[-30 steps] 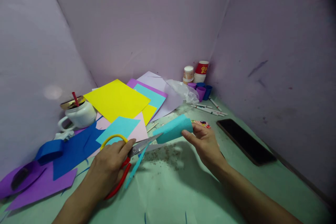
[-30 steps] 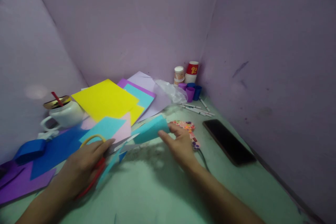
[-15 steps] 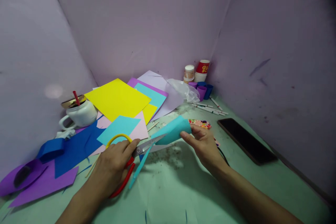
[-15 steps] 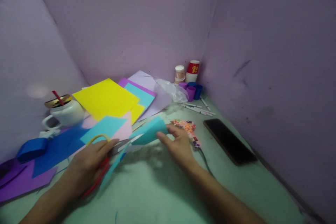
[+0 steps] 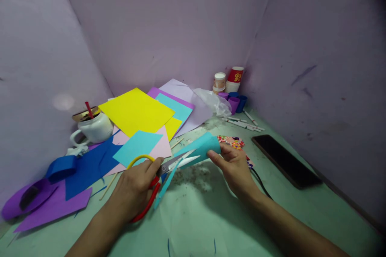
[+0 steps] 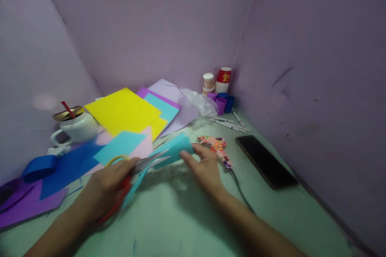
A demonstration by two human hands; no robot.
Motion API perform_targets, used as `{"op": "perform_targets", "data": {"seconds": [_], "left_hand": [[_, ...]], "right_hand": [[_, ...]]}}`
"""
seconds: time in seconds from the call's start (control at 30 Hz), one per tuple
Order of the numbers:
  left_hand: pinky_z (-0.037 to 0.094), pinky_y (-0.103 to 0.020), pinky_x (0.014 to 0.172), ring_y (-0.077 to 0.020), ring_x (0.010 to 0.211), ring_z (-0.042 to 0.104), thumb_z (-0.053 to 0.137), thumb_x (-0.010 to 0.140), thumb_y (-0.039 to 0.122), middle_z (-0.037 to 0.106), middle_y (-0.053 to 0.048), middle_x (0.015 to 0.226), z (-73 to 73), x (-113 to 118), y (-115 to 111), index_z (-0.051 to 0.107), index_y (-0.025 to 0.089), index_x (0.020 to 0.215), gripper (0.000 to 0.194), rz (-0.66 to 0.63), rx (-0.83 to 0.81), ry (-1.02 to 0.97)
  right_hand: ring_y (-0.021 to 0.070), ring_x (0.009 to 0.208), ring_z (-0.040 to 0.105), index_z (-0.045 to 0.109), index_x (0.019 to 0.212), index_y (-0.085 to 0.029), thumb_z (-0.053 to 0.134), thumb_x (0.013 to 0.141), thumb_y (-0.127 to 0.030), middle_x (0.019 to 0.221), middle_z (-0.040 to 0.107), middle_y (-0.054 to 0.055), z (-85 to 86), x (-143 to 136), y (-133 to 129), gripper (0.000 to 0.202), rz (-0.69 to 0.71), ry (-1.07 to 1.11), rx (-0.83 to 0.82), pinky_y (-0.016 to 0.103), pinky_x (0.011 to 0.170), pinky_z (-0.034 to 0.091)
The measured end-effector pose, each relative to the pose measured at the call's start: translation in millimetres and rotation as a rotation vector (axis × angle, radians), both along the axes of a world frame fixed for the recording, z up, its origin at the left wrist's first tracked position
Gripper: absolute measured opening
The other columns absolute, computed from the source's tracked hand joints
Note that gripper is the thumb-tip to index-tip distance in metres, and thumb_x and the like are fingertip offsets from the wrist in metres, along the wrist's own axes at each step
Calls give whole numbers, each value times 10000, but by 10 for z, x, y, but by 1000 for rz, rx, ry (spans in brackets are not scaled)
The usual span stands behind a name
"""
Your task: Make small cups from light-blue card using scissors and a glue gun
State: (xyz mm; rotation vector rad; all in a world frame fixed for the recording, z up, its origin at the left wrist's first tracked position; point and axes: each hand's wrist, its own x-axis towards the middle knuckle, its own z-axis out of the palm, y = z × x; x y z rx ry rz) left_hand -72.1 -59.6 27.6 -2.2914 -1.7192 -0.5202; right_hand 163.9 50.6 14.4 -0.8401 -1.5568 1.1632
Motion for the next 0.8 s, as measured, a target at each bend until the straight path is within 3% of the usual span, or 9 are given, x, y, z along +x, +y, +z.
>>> {"op": "perform_targets", "data": {"seconds": [0.8], "left_hand": [[533, -292, 649, -185, 744, 632, 423, 864, 192, 659, -57, 828, -33, 17, -34, 507, 206, 1199, 346, 10, -96, -129]], "right_hand": [[250, 818, 631, 704, 842, -166, 651, 755, -383, 852, 713, 88, -4, -14, -38, 239, -17, -13, -52, 392, 806, 475]]}}
